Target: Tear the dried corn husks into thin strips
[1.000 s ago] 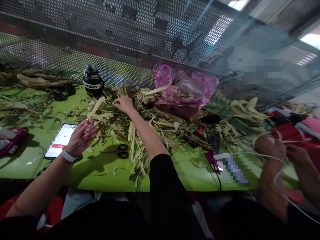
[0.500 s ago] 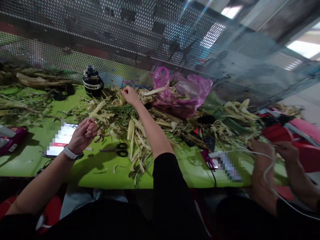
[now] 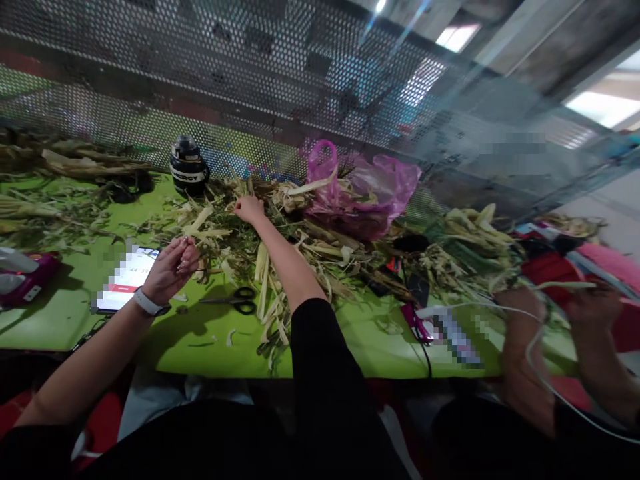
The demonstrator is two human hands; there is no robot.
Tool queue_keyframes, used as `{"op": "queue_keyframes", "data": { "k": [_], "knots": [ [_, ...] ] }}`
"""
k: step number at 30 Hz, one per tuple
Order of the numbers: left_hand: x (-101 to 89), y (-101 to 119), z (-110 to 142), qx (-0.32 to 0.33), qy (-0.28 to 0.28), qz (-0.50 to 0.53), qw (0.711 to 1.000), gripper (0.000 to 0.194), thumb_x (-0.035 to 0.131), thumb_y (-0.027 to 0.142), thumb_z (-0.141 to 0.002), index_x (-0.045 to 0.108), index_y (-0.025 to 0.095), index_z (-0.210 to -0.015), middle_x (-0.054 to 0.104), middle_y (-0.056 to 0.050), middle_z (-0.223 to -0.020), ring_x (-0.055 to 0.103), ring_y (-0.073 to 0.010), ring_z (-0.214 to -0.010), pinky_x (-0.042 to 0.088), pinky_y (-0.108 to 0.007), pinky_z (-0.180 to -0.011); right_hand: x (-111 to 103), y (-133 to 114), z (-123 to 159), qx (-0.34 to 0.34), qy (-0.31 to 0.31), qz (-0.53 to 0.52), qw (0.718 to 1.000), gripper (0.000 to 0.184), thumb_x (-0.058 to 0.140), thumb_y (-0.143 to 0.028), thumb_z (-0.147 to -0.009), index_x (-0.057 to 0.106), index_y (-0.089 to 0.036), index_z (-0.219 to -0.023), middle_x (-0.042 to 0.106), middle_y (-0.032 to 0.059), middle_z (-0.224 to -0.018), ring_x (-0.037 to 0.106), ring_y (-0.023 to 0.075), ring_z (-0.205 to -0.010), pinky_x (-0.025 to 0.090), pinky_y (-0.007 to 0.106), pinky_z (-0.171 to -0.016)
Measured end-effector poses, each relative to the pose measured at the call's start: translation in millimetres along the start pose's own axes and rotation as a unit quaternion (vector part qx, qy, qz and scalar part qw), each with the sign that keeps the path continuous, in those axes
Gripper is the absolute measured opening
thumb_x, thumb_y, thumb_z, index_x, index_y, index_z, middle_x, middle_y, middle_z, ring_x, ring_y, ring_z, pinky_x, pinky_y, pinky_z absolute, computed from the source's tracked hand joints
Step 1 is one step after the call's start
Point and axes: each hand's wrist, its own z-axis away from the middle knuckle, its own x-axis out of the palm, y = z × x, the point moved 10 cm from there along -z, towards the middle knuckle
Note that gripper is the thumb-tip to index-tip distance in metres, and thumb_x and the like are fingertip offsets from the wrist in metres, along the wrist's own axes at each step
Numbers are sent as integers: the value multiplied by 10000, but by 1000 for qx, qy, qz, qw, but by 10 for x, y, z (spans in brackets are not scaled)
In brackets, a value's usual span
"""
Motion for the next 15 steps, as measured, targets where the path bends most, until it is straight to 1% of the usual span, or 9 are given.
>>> {"op": "queue_keyframes", "data": {
  "k": [1, 3, 4, 6, 9, 11, 12, 13, 15],
  "knots": [
    [-3, -1, -1, 0, 1, 0, 1000, 142, 697, 212, -796, 603, 126, -858, 458, 52, -588, 363, -12, -451, 300, -99, -399, -36, 19, -28, 6, 3, -6, 1000, 176, 596, -280, -805, 722, -185, -880, 704, 77, -998, 603, 212, -941, 433, 337, -844],
    [-8, -7, -2, -2, 2, 0, 1000, 155, 710, 214, -782, 606, 124, -853, 456, 52, -588, 364, -10, -449, 296, -101, -397, -244, 70, -99, 6, 35, -22, 999, 214, 527, -260, -848, 703, -157, -913, 700, 83, -983, 604, 189, -900, 443, 314, -823],
    [-7, -11, -2, -3, 1, 0, 1000, 158, 713, 212, -778, 608, 123, -856, 456, 52, -589, 364, -9, -448, 294, -102, -396, -447, 94, -133, -5, 79, -48, 996, 216, 512, -249, -857, 691, -142, -912, 697, 83, -967, 602, 178, -882, 445, 305, -818],
    [-6, -21, -2, -5, -4, -2, 1000, 157, 710, 208, -779, 613, 120, -865, 457, 51, -590, 363, -9, -447, 296, -103, -396, -914, 124, -182, -53, 159, -103, 981, 204, 531, -276, -860, 668, -125, -876, 683, 72, -892, 597, 163, -832, 453, 302, -795],
    [-18, -31, -6, -4, -6, -4, 1000, 149, 704, 202, -782, 616, 117, -868, 457, 52, -584, 360, -11, -444, 300, -101, -394, -1633, 174, -183, -118, 237, -171, 949, 278, 519, -375, -883, 628, -120, -863, 660, 48, -844, 592, 117, -785, 449, 280, -751],
    [-33, -26, -13, -1, -5, -2, 1000, 148, 705, 195, -778, 615, 112, -862, 458, 52, -580, 369, -13, -448, 304, -101, -395, -2007, 200, -116, -133, 261, -225, 929, 364, 430, -446, -914, 606, -128, -890, 665, 57, -884, 598, 80, -761, 437, 249, -695],
    [-38, -19, -17, 3, -6, 1, 1000, 151, 707, 193, -776, 615, 110, -862, 459, 51, -579, 374, -14, -450, 308, -102, -398, -2127, 205, -56, -130, 261, -263, 920, 401, 402, -474, -918, 589, -119, -933, 665, 63, -915, 611, 69, -738, 431, 240, -661],
    [-44, -11, -21, 6, -6, 4, 1000, 156, 710, 192, -773, 615, 107, -864, 462, 50, -578, 380, -15, -453, 313, -103, -401, -2215, 184, 42, -133, 265, -302, 906, 420, 401, -499, -911, 574, -118, -957, 666, 62, -934, 624, 64, -723, 427, 232, -636],
    [-58, -4, -27, 9, -6, 8, 1000, 161, 714, 191, -770, 617, 106, -866, 469, 50, -579, 385, -15, -455, 316, -103, -401, -2326, 47, 370, -163, 289, -348, 877, 439, 387, -541, -896, 582, -149, -891, 678, 42, -880, 640, 61, -777, 440, 214, -645]
  ]
}}
